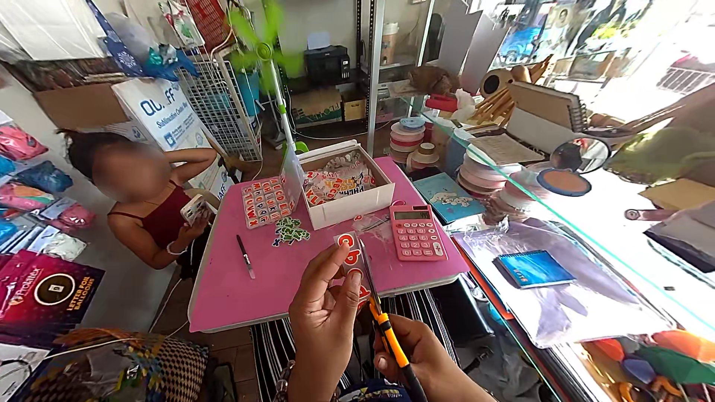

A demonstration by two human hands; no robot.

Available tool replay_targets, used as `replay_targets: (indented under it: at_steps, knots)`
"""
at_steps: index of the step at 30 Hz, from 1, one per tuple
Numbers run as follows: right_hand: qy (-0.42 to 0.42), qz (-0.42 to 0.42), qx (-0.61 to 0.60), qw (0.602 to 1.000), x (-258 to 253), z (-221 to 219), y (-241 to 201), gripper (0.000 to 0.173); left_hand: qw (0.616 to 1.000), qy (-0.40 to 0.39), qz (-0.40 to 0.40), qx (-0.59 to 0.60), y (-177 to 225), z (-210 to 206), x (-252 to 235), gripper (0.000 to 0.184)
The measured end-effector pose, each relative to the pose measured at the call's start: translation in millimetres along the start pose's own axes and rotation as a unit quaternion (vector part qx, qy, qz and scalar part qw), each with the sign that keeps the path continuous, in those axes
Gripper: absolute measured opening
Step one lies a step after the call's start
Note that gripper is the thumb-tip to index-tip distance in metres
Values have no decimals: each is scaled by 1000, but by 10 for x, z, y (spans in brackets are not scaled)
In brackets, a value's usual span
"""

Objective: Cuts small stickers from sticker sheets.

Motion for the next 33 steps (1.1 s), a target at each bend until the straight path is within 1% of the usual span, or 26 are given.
replay_targets:
  at_steps: [7, 33]
  knots:
    - [-7, 2, -14, 1000, 15, -15, -3, 25, 1000, 5, -13, -5, 1, 2, -2, 31]
    - [37, -21, -1, 999, 51, -46, 8, 21, 1000, 6, -23, -5, 12, 19, 28, 32]
Point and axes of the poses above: each hand's wrist, its own x-axis away from the middle knuckle, its own z-axis out of the back of the hand, y = z × x, the point moved 5 cm from there along -x, towards the middle knuckle, and after that the axes turned 1 degree about y, right-handed, at the moved point
